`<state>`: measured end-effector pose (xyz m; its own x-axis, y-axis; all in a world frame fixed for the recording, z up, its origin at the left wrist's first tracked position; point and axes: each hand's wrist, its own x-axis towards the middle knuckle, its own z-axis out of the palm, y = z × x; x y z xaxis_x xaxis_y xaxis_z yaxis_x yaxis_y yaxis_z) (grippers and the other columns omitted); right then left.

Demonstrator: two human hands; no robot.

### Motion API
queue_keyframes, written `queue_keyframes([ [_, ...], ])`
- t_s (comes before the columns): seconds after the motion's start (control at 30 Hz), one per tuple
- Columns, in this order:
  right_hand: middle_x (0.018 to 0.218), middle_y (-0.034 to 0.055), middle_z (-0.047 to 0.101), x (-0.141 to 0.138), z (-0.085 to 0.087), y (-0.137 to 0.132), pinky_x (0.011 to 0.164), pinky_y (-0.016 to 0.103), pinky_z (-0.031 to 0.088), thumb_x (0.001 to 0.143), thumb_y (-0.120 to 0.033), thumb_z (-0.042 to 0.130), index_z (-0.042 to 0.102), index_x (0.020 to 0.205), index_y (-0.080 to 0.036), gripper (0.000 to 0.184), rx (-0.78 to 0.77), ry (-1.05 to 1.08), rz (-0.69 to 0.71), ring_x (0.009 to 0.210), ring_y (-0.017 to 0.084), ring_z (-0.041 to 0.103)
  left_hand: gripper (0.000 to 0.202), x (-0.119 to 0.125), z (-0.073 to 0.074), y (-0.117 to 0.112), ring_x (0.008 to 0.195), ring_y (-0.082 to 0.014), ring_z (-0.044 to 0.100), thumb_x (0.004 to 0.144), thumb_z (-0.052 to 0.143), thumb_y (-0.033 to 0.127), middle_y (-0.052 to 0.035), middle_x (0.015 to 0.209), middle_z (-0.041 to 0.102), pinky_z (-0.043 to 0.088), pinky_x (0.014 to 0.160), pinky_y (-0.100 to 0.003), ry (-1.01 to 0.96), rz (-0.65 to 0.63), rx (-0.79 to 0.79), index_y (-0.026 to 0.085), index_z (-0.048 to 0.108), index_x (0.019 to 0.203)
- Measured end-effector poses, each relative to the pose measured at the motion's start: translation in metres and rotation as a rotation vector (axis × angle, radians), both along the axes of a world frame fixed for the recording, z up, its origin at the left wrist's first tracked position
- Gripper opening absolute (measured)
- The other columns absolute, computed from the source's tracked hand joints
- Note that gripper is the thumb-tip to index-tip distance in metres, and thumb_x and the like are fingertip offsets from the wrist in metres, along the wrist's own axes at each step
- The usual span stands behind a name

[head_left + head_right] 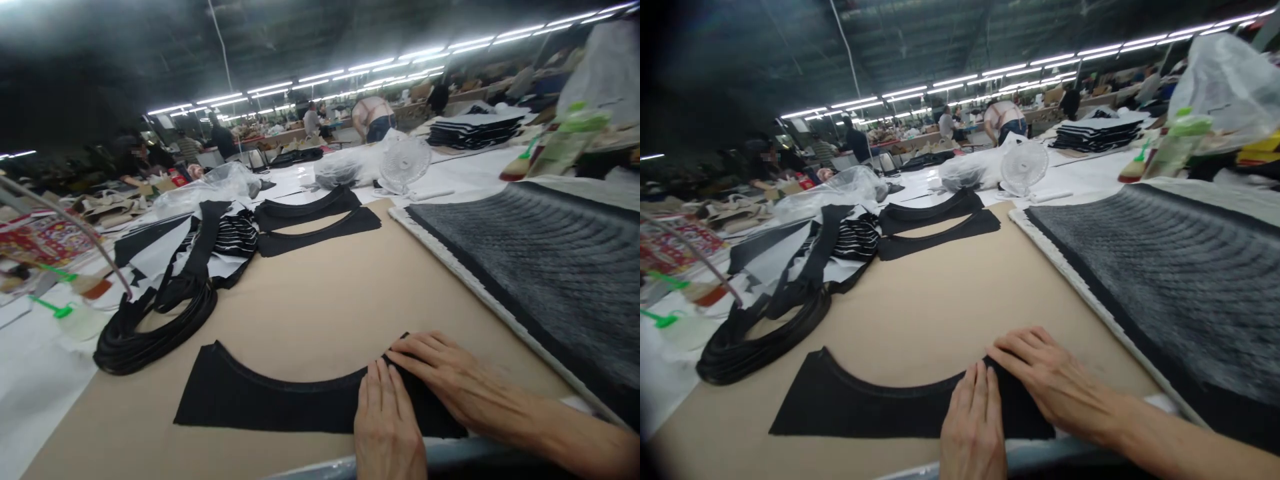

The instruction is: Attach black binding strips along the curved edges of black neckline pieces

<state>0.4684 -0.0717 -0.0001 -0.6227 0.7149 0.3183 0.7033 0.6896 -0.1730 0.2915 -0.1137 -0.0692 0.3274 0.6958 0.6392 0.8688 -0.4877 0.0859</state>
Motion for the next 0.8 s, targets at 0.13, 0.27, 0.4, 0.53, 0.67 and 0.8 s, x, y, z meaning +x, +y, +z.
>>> queue_keyframes([
  [0.13, 0.117, 0.0091, 0.063, -0.002, -0.009, -0.003, 0.092, 0.037, 0.045, 0.079, 0.0, 0.039, 0.055, 0.128, -0.019, 0.055, 0.029, -0.041, 0.031, 0.105, 0.02, 0.056, 0.039, -0.02, 0.021, 0.007, 0.11, -0.0247, 0.062, 0.086, 0.043, 0.013, -0.0128, 0.118, 0.068, 0.058, 0.087, -0.033, -0.056, -0.138, -0.054, 0.006, 0.062, 0.119],
  [0.27, 0.112, 0.0082, 0.064, -0.002, -0.001, -0.003, 0.09, 0.036, 0.044, 0.085, -0.004, 0.04, 0.056, 0.127, -0.019, 0.047, 0.034, -0.031, 0.007, 0.098, 0.019, 0.058, 0.041, -0.061, 0.045, 0.013, 0.11, -0.0202, 0.061, 0.09, 0.038, 0.01, -0.0081, 0.116, 0.068, 0.054, 0.094, -0.033, -0.195, -0.232, -0.113, 0.014, 0.058, 0.124],
  [0.4, 0.108, 0.0092, 0.064, -0.022, 0.013, -0.005, 0.088, 0.039, 0.042, 0.086, -0.002, 0.037, 0.059, 0.121, -0.018, 0.045, 0.082, 0.016, -0.022, 0.094, 0.02, 0.057, 0.034, -0.091, 0.051, 0.016, 0.092, -0.02, 0.063, 0.092, 0.037, 0.009, -0.0093, 0.098, 0.068, 0.057, 0.081, -0.035, -0.203, -0.063, -0.161, 0.015, 0.062, 0.115],
  [0.53, 0.109, 0.0092, 0.064, -0.053, 0.011, -0.009, 0.087, 0.037, 0.043, 0.083, -0.002, 0.038, 0.059, 0.12, -0.018, 0.045, 0.009, 0.02, 0.064, 0.094, 0.02, 0.057, 0.04, -0.096, 0.035, 0.01, 0.089, -0.0211, 0.064, 0.092, 0.03, 0.01, -0.0095, 0.098, 0.069, 0.055, 0.077, -0.034, -0.098, -0.085, -0.088, 0.015, 0.064, 0.114],
  [0.67, 0.109, 0.0084, 0.066, -0.067, 0.001, -0.012, 0.09, 0.036, 0.044, 0.08, -0.003, 0.041, 0.057, 0.122, -0.015, 0.047, 0.051, 0.007, 0.108, 0.096, 0.02, 0.058, 0.036, -0.095, 0.014, 0.002, 0.103, -0.0225, 0.063, 0.092, 0.037, 0.012, -0.0086, 0.111, 0.07, 0.048, 0.094, -0.035, 0.003, -0.082, 0.072, 0.012, 0.064, 0.117],
  [0.8, 0.115, 0.0066, 0.067, -0.059, -0.012, -0.015, 0.091, 0.034, 0.044, 0.074, 0.002, 0.038, 0.054, 0.128, -0.014, 0.058, 0.202, -0.03, 0.118, 0.101, 0.017, 0.059, 0.035, -0.099, 0.008, -0.005, 0.115, -0.0198, 0.06, 0.096, 0.04, 0.027, -0.0064, 0.12, 0.068, 0.037, 0.108, -0.032, -0.09, -0.066, 0.108, 0.012, 0.063, 0.117],
])
